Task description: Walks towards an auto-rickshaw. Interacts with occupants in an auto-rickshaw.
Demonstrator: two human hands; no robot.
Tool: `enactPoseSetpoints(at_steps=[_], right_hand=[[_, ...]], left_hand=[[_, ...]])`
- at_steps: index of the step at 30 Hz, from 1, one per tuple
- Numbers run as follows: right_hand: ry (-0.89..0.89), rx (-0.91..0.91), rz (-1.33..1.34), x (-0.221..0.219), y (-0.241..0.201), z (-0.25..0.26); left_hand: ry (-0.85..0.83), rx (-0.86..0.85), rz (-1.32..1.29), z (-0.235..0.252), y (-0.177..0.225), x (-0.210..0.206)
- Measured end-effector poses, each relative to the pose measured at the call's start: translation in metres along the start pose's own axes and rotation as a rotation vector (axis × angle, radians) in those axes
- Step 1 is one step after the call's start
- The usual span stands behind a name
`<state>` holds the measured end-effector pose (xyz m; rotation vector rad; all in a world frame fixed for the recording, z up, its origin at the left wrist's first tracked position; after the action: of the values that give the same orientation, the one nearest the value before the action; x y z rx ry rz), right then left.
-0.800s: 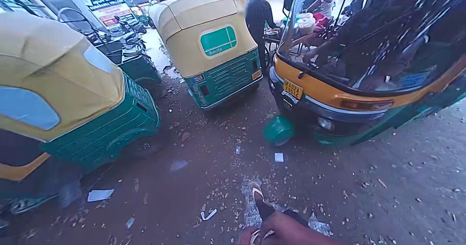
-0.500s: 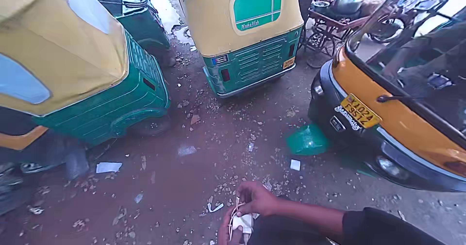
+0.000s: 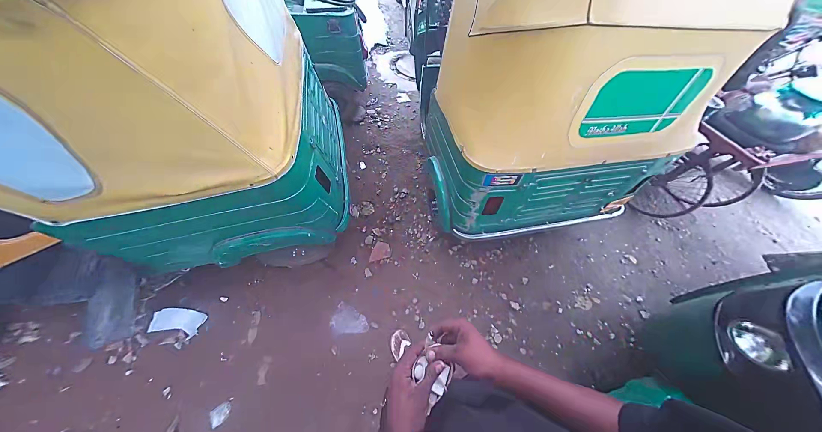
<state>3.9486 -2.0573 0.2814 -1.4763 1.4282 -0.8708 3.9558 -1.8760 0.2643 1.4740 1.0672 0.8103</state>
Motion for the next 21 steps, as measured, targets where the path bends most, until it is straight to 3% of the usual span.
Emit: enactPoseSetpoints(at_steps=[3,6,9,12,16,19,21], right_hand=[[0.051,0.087,0.097,0.048,-0.070,0.068],[0.075,0.139,0.142,0.104,-0.102,0.143],[0.054,0.150,0.101,0.148,-0.103,0.237],[0.163,0.202,0.116,0.191,-0.124,0.348],[0.072,0.183,-0.062,0.267,-0.219,0.490],[-0.034,0.150,-0.270,0.317,-0.317,0.577],[-0.068,0.125,-0.331,0.339,-0.359,0.620]], left_hand=[[-0.118,-0.053,-0.076,0.116,0.061,0.007],[-0.255,-0.056,-0.034,0.239,0.104,0.008],[-0.374,-0.074,-0.015,0.369,0.109,0.008],[-0.388,-0.065,0.019,0.494,0.107,0.001],[-0.245,-0.015,-0.022,0.643,0.159,0.004],[-0.187,-0.079,-0.069,0.744,0.210,0.012],[-0.196,-0.156,-0.099,0.797,0.227,0.017]])
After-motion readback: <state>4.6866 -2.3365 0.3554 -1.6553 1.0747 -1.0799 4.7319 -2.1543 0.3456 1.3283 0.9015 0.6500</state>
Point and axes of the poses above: each hand's wrist, its own z-axis towards the middle knuckle, its own x-axis out of the back of the hand, y = z × x, the point moved 1 cm from there along z, towards the middle knuckle, and after that the axes turned 7 degrees about -z, right-handed, at the moved point
